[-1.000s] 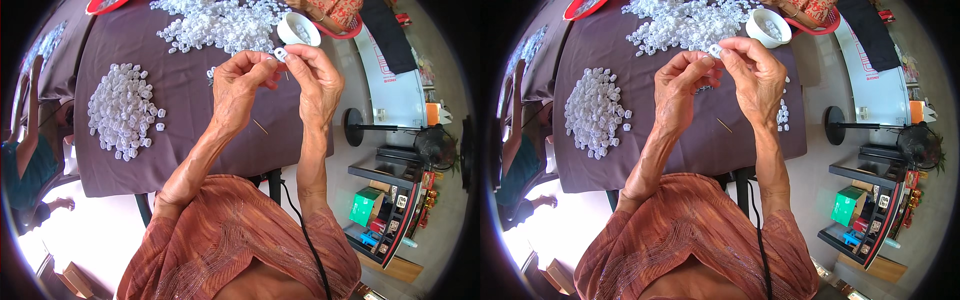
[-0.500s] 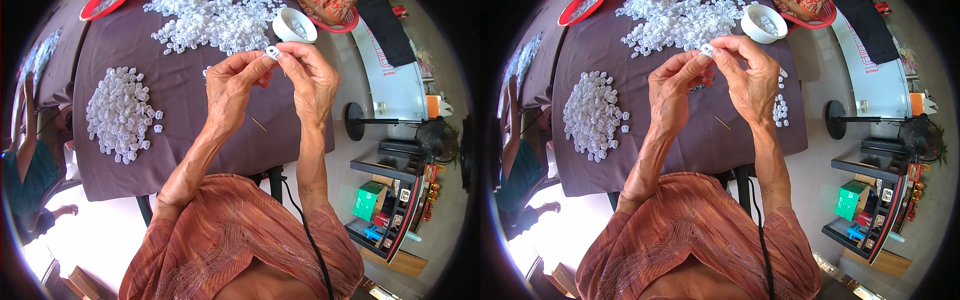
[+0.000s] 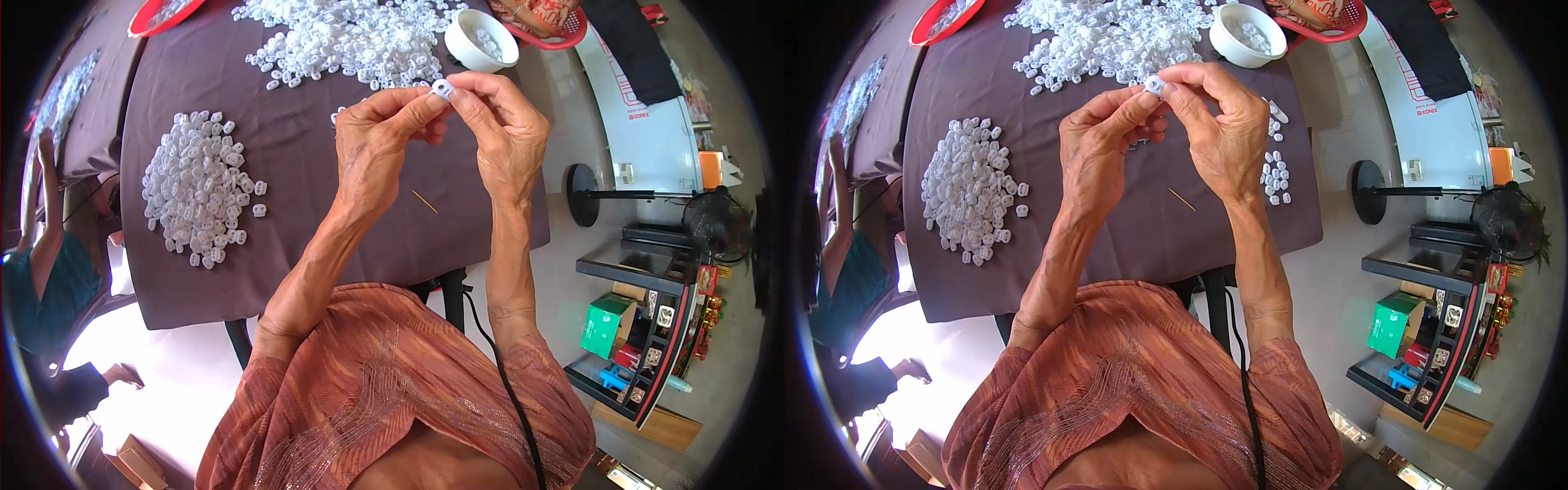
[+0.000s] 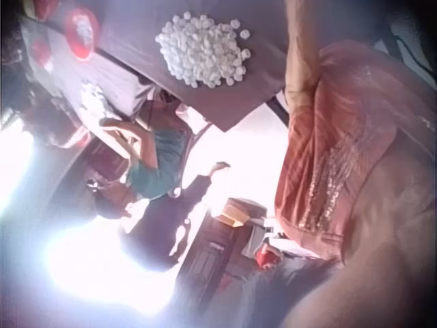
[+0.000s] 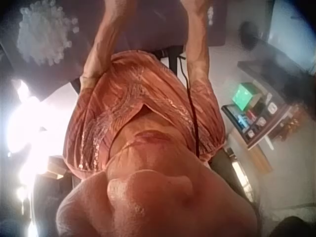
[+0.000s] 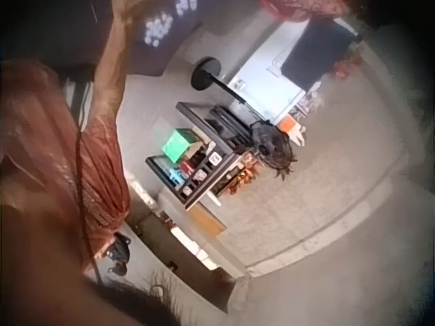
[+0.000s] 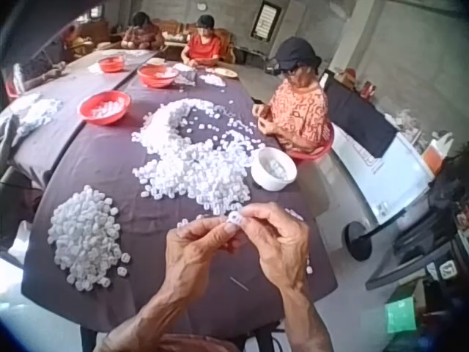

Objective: The person assembles plastic cord locks by inserting metal springs into plastic toggle pieces by hand.

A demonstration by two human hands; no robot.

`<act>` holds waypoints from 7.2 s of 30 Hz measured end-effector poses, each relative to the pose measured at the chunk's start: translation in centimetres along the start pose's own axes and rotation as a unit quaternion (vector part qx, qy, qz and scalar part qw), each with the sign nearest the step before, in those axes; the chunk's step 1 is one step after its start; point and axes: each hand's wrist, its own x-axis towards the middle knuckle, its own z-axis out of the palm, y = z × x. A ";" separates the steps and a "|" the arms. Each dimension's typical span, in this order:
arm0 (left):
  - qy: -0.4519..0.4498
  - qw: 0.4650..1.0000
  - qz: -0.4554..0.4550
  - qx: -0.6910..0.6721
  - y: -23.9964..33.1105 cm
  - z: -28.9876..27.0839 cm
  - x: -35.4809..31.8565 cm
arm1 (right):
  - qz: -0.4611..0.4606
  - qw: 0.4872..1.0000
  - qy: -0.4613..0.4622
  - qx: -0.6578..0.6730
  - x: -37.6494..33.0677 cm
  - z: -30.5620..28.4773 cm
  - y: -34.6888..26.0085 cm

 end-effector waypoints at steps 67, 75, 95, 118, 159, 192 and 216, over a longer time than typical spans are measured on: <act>-0.028 0.990 -0.133 -0.043 -2.5 -1.8 1.8 | -0.175 0.936 -0.106 -0.287 -1.2 -0.9 2.8; -0.041 0.987 -0.152 -0.023 -2.4 -1.9 1.9 | -0.176 0.927 -0.127 -0.305 -1.1 -1.2 3.7; -0.019 0.983 -0.179 -0.024 -3.4 -3.1 1.6 | -0.185 0.918 -0.199 -0.290 -1.2 -1.3 5.1; -0.009 0.984 -0.177 -0.004 -5.1 -3.9 0.6 | -0.205 0.906 -0.243 -0.280 -2.1 -1.0 6.3; -0.010 0.988 -0.154 -0.026 -3.7 -6.0 -0.5 | -0.205 0.938 -0.181 -0.212 -2.8 1.4 7.0; 0.021 0.987 -0.123 0.099 -3.6 -6.3 -1.0 | 0.161 0.969 -0.186 0.015 -3.8 1.5 6.7; 0.243 0.792 -0.027 0.560 6.5 -18.4 -5.1 | 0.331 0.931 -0.144 0.054 -6.1 -1.5 14.8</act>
